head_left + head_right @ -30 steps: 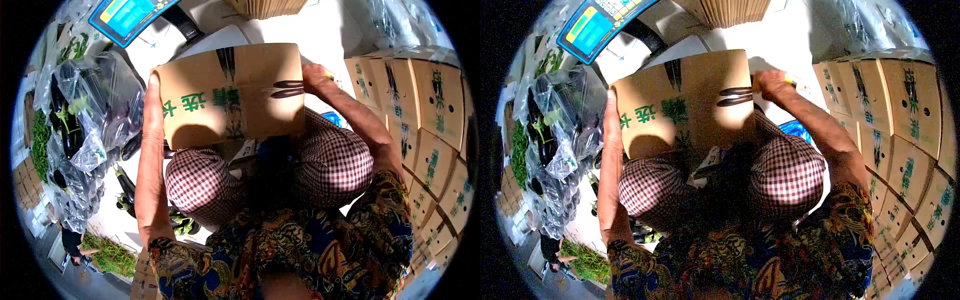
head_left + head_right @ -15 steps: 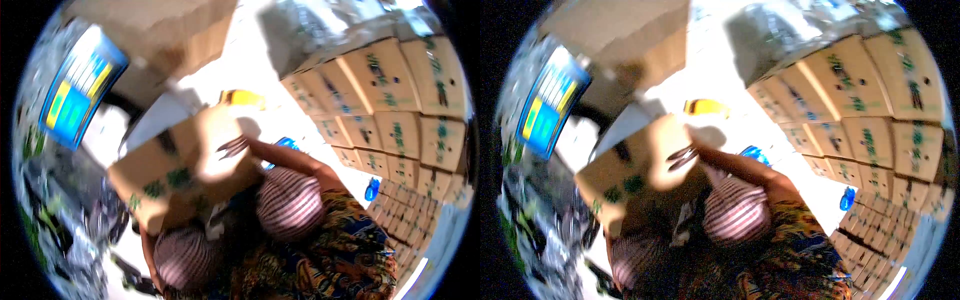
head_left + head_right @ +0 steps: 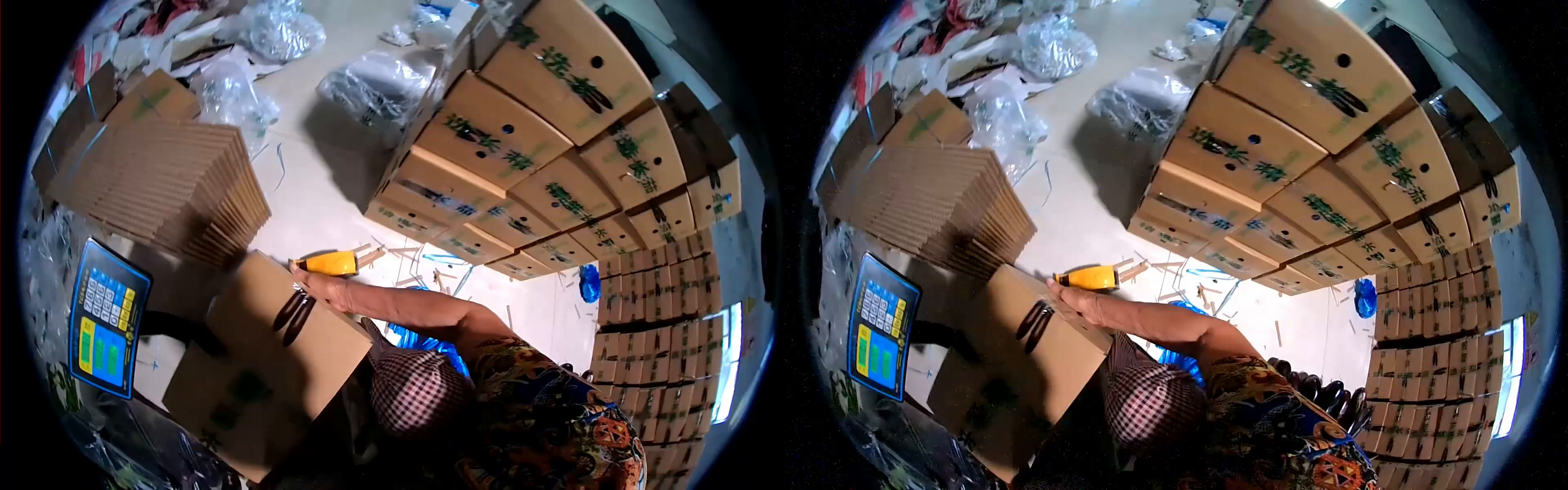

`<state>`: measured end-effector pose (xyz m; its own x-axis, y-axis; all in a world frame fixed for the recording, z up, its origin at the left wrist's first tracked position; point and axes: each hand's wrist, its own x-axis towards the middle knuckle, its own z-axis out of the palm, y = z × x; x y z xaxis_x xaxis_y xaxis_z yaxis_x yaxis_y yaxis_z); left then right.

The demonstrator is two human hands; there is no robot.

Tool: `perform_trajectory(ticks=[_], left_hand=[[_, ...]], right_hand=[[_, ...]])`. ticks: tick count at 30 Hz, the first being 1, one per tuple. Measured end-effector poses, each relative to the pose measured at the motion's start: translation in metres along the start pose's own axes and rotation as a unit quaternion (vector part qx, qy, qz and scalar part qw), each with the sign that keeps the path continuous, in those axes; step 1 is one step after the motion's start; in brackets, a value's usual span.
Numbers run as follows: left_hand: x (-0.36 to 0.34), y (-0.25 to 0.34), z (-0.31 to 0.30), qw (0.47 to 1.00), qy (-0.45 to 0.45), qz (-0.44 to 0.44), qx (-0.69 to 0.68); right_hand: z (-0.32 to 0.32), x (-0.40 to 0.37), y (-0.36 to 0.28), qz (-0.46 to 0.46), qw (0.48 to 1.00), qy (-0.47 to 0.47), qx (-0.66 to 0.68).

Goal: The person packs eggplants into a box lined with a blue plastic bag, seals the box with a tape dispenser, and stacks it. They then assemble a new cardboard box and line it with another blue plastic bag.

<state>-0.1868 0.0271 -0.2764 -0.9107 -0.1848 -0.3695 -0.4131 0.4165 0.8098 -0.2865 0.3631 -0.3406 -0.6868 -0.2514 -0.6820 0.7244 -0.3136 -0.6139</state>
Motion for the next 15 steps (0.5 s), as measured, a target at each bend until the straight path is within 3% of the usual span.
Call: perform_trajectory(ticks=[3, 4, 5, 9, 15], left_hand=[[0.002, 0.019, -0.005, 1.000, -0.001, 0.025, 0.006], [0.002, 0.029, -0.010, 0.999, -0.001, 0.039, 0.006], [0.003, 0.039, -0.013, 0.999, -0.003, 0.053, 0.006], [-0.004, 0.088, -0.032, 0.993, -0.010, 0.119, 0.002], [-0.028, 0.171, -0.059, 0.972, -0.036, 0.232, -0.013]], right_hand=[[0.029, -0.080, -0.074, 0.028, 0.994, 0.066, -0.087], [0.024, -0.093, -0.084, 0.006, 0.998, -0.016, -0.062], [0.050, -0.139, -0.114, -0.012, 0.994, 0.023, -0.104], [0.058, -0.191, -0.155, -0.057, 0.996, -0.004, -0.063], [0.053, -0.277, -0.162, -0.105, 0.992, -0.030, -0.061]])
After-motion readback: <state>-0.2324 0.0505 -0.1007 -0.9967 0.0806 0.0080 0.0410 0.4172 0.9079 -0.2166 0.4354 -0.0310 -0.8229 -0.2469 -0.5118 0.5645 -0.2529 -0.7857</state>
